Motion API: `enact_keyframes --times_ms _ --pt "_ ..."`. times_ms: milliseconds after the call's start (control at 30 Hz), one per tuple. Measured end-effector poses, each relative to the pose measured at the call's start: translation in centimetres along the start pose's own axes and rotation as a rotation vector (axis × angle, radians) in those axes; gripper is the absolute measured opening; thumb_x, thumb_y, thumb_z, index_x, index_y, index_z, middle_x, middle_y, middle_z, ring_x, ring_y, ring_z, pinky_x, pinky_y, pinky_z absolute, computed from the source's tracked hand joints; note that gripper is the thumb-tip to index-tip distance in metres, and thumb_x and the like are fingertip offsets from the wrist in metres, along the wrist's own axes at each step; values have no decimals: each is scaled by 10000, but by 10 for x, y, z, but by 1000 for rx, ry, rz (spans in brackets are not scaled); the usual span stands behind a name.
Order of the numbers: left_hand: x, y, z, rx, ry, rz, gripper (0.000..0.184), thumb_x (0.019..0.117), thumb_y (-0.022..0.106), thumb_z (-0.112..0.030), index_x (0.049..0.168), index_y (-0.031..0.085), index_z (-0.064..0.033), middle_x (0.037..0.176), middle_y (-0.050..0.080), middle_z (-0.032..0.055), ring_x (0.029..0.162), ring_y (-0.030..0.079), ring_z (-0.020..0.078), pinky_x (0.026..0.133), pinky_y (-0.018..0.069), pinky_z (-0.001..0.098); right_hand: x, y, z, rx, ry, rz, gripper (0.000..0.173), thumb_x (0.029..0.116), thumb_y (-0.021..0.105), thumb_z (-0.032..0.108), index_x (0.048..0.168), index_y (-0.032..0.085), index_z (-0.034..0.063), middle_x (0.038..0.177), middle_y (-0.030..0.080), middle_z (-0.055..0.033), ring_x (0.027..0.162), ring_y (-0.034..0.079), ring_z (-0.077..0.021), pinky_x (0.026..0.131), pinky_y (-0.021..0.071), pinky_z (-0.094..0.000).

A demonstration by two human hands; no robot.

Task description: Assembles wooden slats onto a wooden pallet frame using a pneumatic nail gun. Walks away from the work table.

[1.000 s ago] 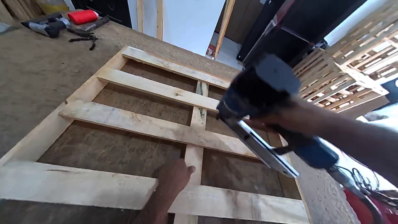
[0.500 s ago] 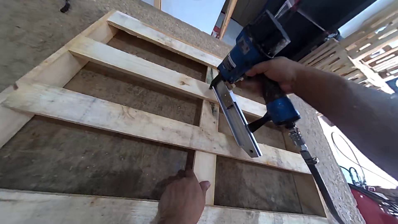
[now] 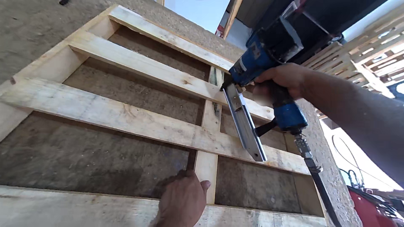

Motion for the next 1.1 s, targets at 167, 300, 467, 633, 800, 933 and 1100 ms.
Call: enact_keyframes --times_ms 167,300,467,633,800,933,1100 --pt "-1 -2 -1 -14 -4 -1 805 973 351 -760 1308 588 -67 1076 726 136 1018 720 332 843 582 510 -5 5 4 24 -49 62 220 1023 580 272 1128 650 91 883 702 -65 572 627 -141 500 555 -283" --pt "-2 -3 0 -25 -4 13 801 980 349 -751 1319 576 -62 1070 724 148 1027 716 346 852 575 526 -21 13 0 54 -60 117 227 1041 555 277 1136 653 95 899 714 -70 566 623 -133 500 550 -278" --pt "-2 -1 -1 -26 16 16 782 991 340 -739 1276 603 -60 1105 714 148 1046 709 338 862 573 525 -26 21 -1 -16 -40 118 206 1038 560 267 1119 639 95 874 677 -64 577 614 -134 510 554 -280" --pt "-5 -3 1 -52 35 16 758 1000 333 -726 1272 606 -73 1139 702 135 1074 696 324 880 563 526 -80 38 -2 -10 -153 169 236 982 636 173 1195 626 72 964 732 -131 592 665 -196 521 584 -334" --pt "-7 -1 2 -90 23 6 747 988 368 -731 1273 611 -85 1116 707 136 1059 699 336 865 569 539 -147 55 -26 8 -150 292 259 957 670 133 1212 645 95 997 738 -174 569 669 -246 513 596 -361" --pt "-7 1 3 -76 41 -14 735 991 355 -732 1241 626 -96 1095 712 123 1043 703 317 859 568 521 -160 74 -41 -27 -110 301 226 942 701 104 1163 660 78 952 731 -171 552 653 -247 506 589 -365" --pt "-10 0 5 -84 74 -21 662 1008 389 -684 1169 655 -99 1043 714 114 1016 706 302 839 568 518 -166 84 -42 -134 -105 262 151 964 703 128 1096 665 65 847 703 -138 525 628 -209 480 569 -322"
Point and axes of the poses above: each hand's wrist, its own x-axis towards the middle knuckle, its own y-axis out of the palm, z = x × y, the point moved 9 cm from there along x, towards the middle knuckle
